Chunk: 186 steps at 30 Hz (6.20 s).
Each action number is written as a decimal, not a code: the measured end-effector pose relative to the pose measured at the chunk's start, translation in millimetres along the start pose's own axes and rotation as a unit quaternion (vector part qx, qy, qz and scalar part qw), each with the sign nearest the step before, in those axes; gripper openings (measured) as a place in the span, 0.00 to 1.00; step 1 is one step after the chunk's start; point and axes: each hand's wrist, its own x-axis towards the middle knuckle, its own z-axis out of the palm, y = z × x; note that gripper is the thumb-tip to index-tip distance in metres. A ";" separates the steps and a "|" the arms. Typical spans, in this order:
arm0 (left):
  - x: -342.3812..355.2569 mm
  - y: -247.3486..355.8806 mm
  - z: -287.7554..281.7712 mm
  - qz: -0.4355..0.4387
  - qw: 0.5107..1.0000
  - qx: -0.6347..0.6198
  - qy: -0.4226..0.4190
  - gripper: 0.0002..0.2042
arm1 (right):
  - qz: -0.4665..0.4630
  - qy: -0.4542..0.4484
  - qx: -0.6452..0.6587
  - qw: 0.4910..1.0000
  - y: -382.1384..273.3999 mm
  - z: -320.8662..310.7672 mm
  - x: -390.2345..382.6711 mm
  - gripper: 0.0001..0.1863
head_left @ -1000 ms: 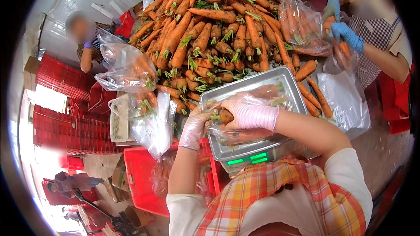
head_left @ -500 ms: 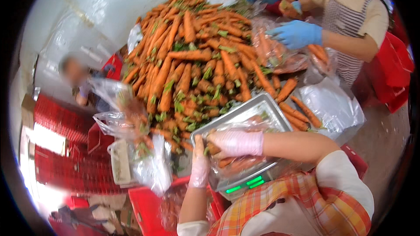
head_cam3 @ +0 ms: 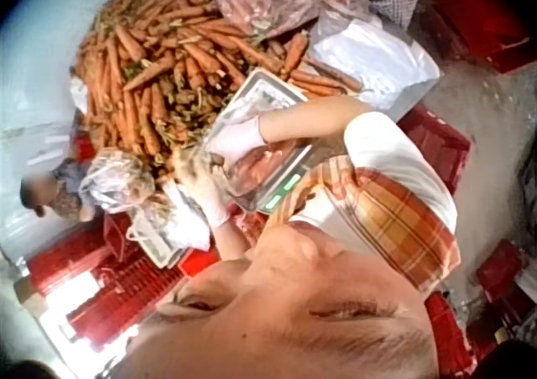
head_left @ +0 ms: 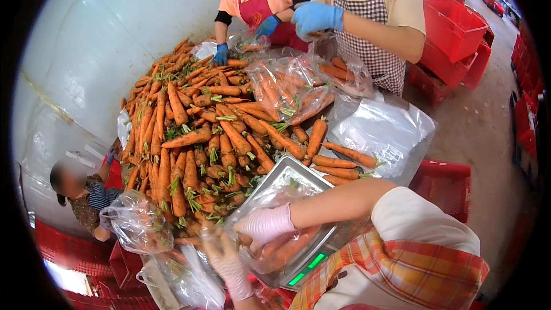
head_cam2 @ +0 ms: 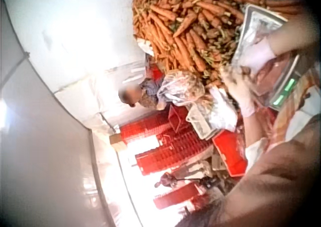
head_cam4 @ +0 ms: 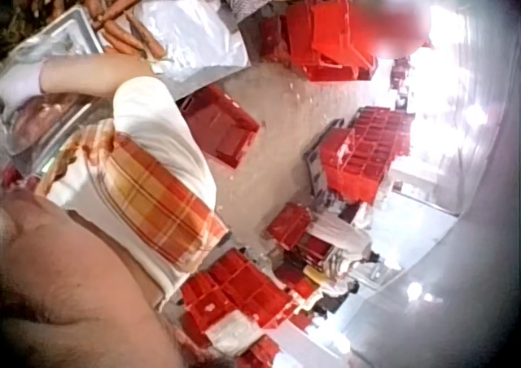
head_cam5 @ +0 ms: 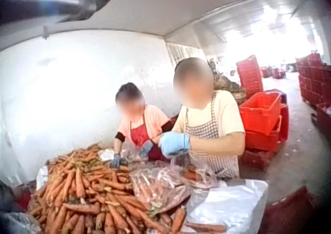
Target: The person selects loose carrots from a large pile, places them into clear plastic bags, and weighs the bags on a digital scale. After weighing, the person places the filled bags into a red crate. The process is repeated continuously throughout the video.
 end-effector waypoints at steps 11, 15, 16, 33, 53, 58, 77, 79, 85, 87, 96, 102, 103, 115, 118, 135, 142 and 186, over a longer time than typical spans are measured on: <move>-44.3 59.1 -9.1 0.030 0.996 -0.076 -0.045 0.33 | 0.219 0.047 -0.128 0.966 59.8 -40.2 -70.2 0.15; -50.7 61.1 -18.1 -0.025 0.993 -0.086 -0.078 0.30 | 0.275 -0.032 -0.219 0.936 52.2 -37.8 -54.5 0.15; -49.6 59.1 -19.9 -0.028 0.992 -0.079 -0.094 0.30 | 0.300 -0.042 -0.235 0.924 52.9 -37.3 -49.8 0.15; 3.0 17.0 42.9 -0.038 0.951 0.192 -0.239 0.33 | 0.148 0.152 0.034 0.977 103.4 -36.1 -73.2 0.19; 54.4 -10.5 55.9 -0.133 0.928 -0.078 -0.339 0.32 | 0.011 0.246 0.392 0.886 90.6 -40.2 -59.4 0.18; 52.8 -13.6 52.3 -0.123 0.933 -0.066 -0.332 0.26 | 0.018 0.398 0.507 0.764 94.1 -52.1 -52.0 0.26; 50.4 -12.4 60.7 -0.153 0.924 -0.125 -0.328 0.36 | -0.021 0.214 0.434 0.875 105.1 -28.2 -54.9 0.31; 51.3 -11.3 60.8 -0.165 0.919 -0.138 -0.330 0.35 | 0.045 0.150 0.236 0.959 97.4 -27.2 -58.7 0.35; 50.1 -8.0 64.2 -0.099 0.929 0.058 -0.352 0.34 | 0.155 0.091 -0.107 0.978 99.5 -27.8 -50.7 0.26; 51.6 4.3 67.1 0.043 0.855 0.370 -0.362 0.34 | 0.103 0.167 -0.294 0.936 113.0 -16.2 -56.3 0.26; -31.3 94.8 -30.2 -0.118 0.977 -0.038 -0.172 0.32 | 0.155 0.270 -0.415 0.855 81.1 -75.2 -109.8 0.30; -51.2 85.4 -42.7 -0.117 0.974 -0.048 -0.186 0.34 | -0.119 0.230 -0.007 0.966 11.1 -42.4 -85.5 0.18; -50.8 87.7 -40.7 -0.105 0.976 -0.043 -0.185 0.34 | -0.146 0.196 0.009 0.970 9.0 -24.6 -74.9 0.16; -67.7 87.7 -63.4 -0.117 0.947 -0.012 -0.298 0.28 | 0.237 -0.076 -0.254 0.935 21.7 -31.2 -116.3 0.27; -64.6 76.2 -52.9 -0.106 0.932 -0.016 -0.346 0.27 | 0.180 -0.023 -0.284 0.942 40.3 -24.2 -127.4 0.16; -48.8 62.4 3.2 -0.264 0.895 -0.085 -0.348 0.34 | 0.168 0.072 -0.224 0.957 57.4 -5.4 -147.8 0.09; -62.3 73.1 -52.6 -0.124 0.899 -0.149 -0.393 0.35 | 0.141 0.096 -0.155 0.973 45.1 11.3 -111.3 0.16; -72.5 73.1 -48.0 -0.201 0.930 -0.122 -0.283 0.39 | 0.003 -0.040 -0.313 0.949 5.1 68.0 -78.3 0.08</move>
